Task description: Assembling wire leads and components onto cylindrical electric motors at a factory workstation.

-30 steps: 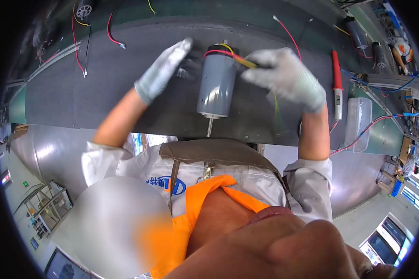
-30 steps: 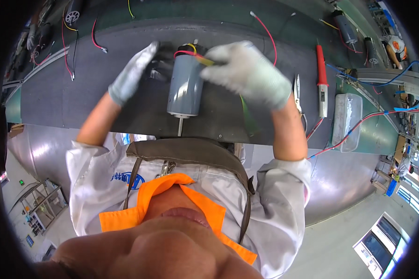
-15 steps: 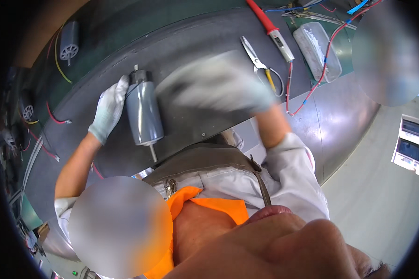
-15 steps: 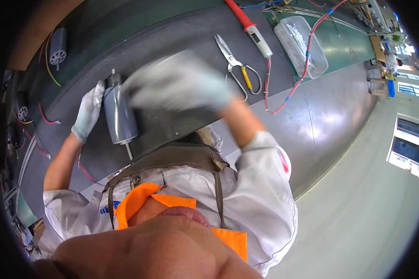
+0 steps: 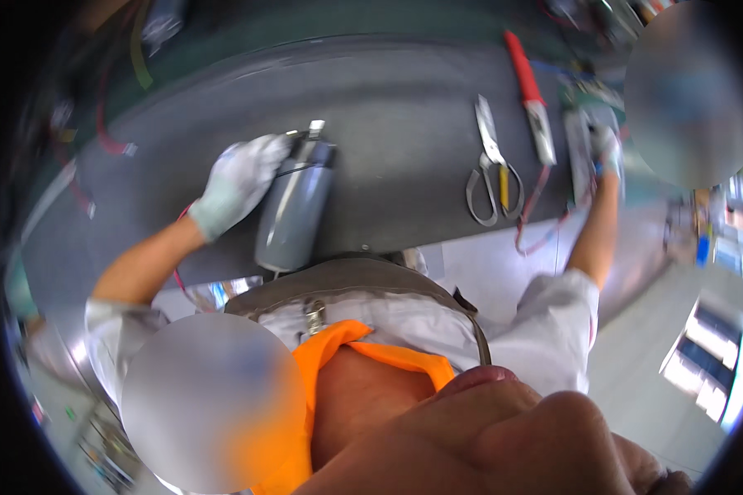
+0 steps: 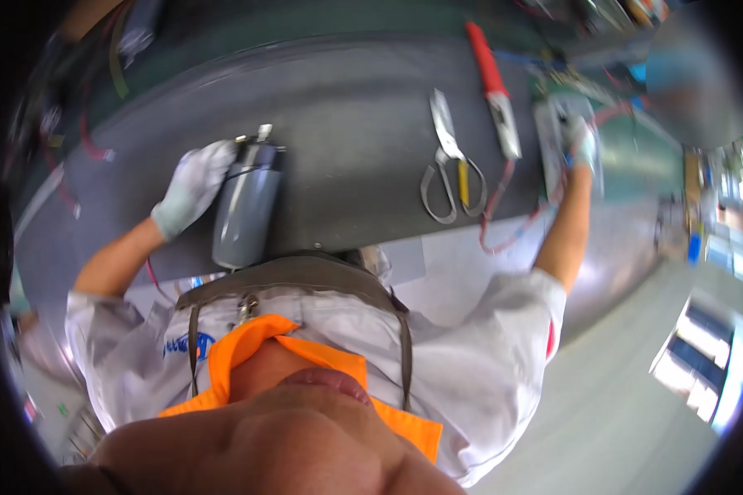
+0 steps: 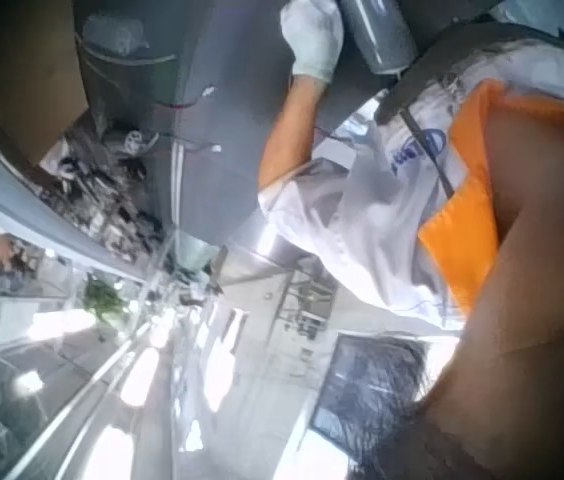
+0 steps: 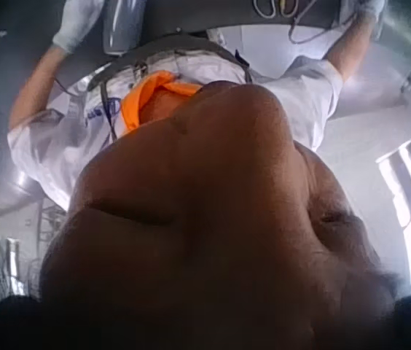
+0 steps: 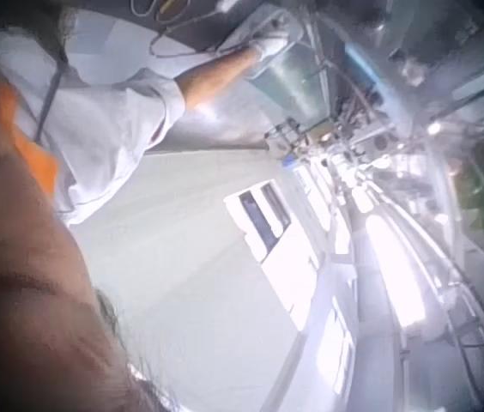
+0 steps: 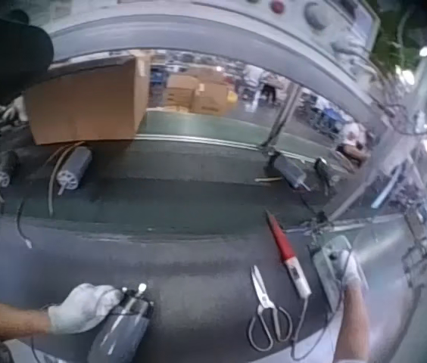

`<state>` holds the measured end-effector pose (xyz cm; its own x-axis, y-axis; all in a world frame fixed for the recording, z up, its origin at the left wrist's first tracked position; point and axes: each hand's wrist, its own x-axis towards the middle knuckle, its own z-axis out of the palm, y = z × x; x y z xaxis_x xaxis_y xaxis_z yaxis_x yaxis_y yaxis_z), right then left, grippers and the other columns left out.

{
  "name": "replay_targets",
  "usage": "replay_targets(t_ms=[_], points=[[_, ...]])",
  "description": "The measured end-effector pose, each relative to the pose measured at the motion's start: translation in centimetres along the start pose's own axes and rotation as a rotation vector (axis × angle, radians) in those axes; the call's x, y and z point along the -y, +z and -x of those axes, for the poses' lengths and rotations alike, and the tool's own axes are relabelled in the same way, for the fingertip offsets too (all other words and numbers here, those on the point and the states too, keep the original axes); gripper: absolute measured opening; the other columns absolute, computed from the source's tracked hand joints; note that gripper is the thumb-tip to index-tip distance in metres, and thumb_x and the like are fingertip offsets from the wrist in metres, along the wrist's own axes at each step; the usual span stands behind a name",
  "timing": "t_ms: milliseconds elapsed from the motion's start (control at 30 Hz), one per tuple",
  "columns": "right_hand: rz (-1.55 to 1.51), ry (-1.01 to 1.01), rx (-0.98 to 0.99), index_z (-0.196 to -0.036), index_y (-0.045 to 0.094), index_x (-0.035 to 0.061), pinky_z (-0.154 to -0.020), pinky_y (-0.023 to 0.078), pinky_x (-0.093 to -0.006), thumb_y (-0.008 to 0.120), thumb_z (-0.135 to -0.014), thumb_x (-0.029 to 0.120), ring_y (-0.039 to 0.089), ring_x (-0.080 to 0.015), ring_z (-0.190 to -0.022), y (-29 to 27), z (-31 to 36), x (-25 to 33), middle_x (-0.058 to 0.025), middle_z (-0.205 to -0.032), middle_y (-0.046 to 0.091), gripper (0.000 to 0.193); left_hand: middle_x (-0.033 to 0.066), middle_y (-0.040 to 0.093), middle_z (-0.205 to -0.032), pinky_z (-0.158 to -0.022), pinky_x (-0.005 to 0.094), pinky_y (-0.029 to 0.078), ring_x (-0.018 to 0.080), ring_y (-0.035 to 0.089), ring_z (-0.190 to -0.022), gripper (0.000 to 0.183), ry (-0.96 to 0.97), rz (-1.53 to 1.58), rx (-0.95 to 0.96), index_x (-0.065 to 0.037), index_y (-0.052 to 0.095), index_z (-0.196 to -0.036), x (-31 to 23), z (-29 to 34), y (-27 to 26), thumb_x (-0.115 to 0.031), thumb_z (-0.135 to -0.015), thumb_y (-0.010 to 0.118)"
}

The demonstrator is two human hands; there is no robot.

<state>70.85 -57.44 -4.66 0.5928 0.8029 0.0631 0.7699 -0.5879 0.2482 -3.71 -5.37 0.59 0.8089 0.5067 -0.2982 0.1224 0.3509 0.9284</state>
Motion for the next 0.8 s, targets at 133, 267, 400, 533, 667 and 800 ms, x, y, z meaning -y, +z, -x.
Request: replay_targets(t_ms=[133,267,400,533,667,800], points=[[-1.042,0.292,-0.133,-0.117,0.071,0.0057,-0.085,0.054,-0.0396,0.06,-0.092,0.02,0.068,-0.0323,-0.097,1.0,-4.3,10.0,-0.0157,-0.107,0.072,0.031,0.0182,0.069,-0.094,-0.072,0.0447,0.05,0.0359,0.065,-0.084,0.045,0.22,-1.193,0.039,0.0,0.067,-0.096,-2.7,2.5,1.4,-0.039,-0.105,0.048],[-0.737,0.476,-0.206,-0.122,0.072,0.0046,-0.076,0.055,-0.0322,0.06,-0.098,0.019,0.066,-0.017,-0.084,-13.1,1.2,13.2,-0.0068,-0.108,0.074,0.03,0.0255,0.064,-0.082,-0.071,0.0454,0.049,0.0397,0.064,-0.079,0.05,-0.023,-1.074,0.327,0.002,0.064,-0.096,-6.7,2.7,1.8,-0.047,-0.099,0.056],[-0.914,0.631,-0.688,-0.122,0.069,-0.0005,-0.062,0.047,-0.0249,0.064,-0.099,0.03,0.064,-0.0143,-0.077,-28.9,5.2,25.0,-0.011,-0.106,0.074,0.039,0.0171,0.063,-0.073,-0.062,0.0425,0.049,0.0296,0.063,-0.067,0.061,-0.151,-0.962,0.43,0.004,0.062,-0.093,-6.8,1.8,0.4,-0.057,-0.091,0.067],[-1.622,0.414,-0.625,-0.122,0.064,-0.0072,-0.061,0.042,-0.0211,0.062,-0.099,0.026,0.058,-0.0101,-0.075,-32.0,7.5,35.0,-0.0105,-0.103,0.07,0.04,-0.0002,0.053,-0.061,-0.041,0.0323,0.038,0.0114,0.049,-0.046,0.045,-0.594,-0.846,0.328,-0.008,0.061,-0.079,-11.7,3.0,1.3,-0.051,-0.091,0.068],[-2.223,0.191,0.327,-0.13,0.055,-0.0065,-0.056,0.049,-0.0256,0.064,-0.094,0.013,0.062,-0.0149,-0.072,-27.5,8.8,48.9,-0.0124,-0.096,0.065,0.041,-0.0025,0.052,-0.056,-0.039,0.0243,0.035,0.0077,0.046,-0.042,0.05,-0.628,-0.732,0.354,-0.01,0.065,-0.074,-12.8,3.0,0.9,-0.056,-0.093,0.061],[-2.312,0.021,0.605,-0.125,0.056,-0.0062,-0.093,0.058,-0.0443,0.061,-0.1,0.016,0.068,-0.0342,-0.109,-28.7,8.7,62.4,-0.0224,-0.124,0.063,0.034,0.0005,0.064,-0.076,-0.057,0.0264,0.046,0.0104,0.058,-0.064,0.03,-0.758,-0.794,0.356,-0.007,0.07,-0.094,-15.4,3.6,1.0,-0.033,-0.101,0.056]])
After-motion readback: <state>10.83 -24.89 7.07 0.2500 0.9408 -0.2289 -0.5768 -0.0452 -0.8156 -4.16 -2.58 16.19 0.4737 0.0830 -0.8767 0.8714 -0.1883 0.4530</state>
